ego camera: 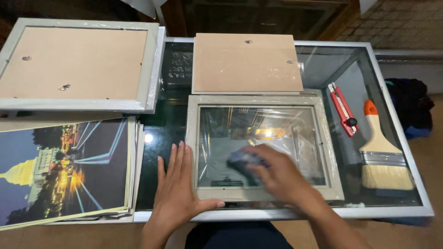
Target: The person is cleaning the glass of a picture frame using a blue cloth at a workbench.
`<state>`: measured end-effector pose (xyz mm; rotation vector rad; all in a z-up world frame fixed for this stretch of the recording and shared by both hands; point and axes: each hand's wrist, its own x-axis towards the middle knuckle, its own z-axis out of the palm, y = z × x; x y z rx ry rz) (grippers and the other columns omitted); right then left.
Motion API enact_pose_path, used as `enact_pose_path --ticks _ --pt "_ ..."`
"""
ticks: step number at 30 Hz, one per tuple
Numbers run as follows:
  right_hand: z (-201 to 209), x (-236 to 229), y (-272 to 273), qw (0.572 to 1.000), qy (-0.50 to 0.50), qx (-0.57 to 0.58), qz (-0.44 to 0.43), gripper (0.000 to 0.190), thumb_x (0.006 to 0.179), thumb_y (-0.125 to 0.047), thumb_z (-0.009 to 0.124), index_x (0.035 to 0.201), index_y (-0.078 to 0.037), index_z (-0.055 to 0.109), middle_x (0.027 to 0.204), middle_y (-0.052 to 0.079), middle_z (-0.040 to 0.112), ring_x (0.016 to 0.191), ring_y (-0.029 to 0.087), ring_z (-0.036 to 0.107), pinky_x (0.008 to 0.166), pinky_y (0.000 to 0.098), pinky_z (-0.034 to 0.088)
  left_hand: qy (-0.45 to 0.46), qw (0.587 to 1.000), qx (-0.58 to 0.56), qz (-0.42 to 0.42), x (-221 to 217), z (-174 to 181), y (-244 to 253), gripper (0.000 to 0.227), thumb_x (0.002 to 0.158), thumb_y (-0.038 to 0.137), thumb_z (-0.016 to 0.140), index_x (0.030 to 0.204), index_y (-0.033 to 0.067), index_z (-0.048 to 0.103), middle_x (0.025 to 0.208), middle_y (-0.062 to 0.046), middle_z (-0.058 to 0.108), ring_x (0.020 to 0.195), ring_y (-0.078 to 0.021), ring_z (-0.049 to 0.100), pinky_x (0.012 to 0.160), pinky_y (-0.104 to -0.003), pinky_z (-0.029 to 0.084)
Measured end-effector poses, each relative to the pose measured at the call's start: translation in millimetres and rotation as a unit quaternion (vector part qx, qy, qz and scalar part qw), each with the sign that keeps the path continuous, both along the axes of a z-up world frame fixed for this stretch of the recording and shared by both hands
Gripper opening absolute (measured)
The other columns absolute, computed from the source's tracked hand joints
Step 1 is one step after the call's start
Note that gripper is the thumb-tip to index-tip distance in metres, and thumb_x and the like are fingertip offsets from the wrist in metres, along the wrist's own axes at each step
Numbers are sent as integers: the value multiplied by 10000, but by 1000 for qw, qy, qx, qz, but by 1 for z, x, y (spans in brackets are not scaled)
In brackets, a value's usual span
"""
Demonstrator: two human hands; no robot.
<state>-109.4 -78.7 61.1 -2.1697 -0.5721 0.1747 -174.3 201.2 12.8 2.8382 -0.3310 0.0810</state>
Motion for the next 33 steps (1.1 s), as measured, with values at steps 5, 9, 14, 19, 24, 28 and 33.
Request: enact_pose_path --ticks 5,9,14,19,24,28,33 --pt "62 15 -58 892 166 -235 -349 326 1024 -256 509 1322 -139 572 1205 177 677 1025 400 667 827 523 532 3 1000 30 1 2 -3 0 1751 532 1048 893 1640 -9 44 1723 -188 49 1589 -347 -35 1208 -580 -50" --pt "22 25 -50 906 75 -303 -286 337 977 -274 525 1217 -48 596 1188 229 676 1021 504 649 829 604 482 17 1000 18 0 2 1 1 1740 546 1016 927 1638 -10 44 1722 -183 55 1586 -347 -39 1203 -582 -63" --pt "7 26 54 938 112 -272 -185 293 966 -240 483 1171 -41 548 1152 253 622 943 528 637 788 632 477 14 1000 -12 -2 -1 1 0 1703 546 977 920 1634 -15 65 1721 -196 84 1586 -369 -2 1204 -603 -36" --pt "-8 23 116 959 -9 -267 -88 247 940 -200 535 1110 -20 526 1068 277 618 836 571 633 712 672 490 -12 1000 -19 4 1 0 -1 1720 479 935 976 1621 -28 123 1719 -193 131 1596 -360 33 1215 -608 -7" --pt "-7 28 60 992 106 8 -70 367 918 -365 649 1201 -138 697 1134 50 759 1055 203 694 946 331 487 9 1000 -10 2 0 2 0 1675 547 967 884 1635 -12 71 1724 -187 84 1591 -358 1 1210 -597 -15" --pt "58 5 -39 914 290 -32 -280 398 943 -272 622 1335 -209 635 1118 102 740 821 294 786 493 380 620 34 999 12 3 1 1 0 1718 555 997 933 1639 3 44 1718 -178 60 1580 -348 -34 1198 -582 -63" --pt "19 -5 -93 891 110 -322 -300 561 880 -313 629 1416 -176 536 1337 176 657 1145 462 645 953 546 493 22 1000 13 0 3 -4 1 1732 549 1020 943 1633 -7 65 1717 -190 64 1584 -354 -34 1198 -587 -68"
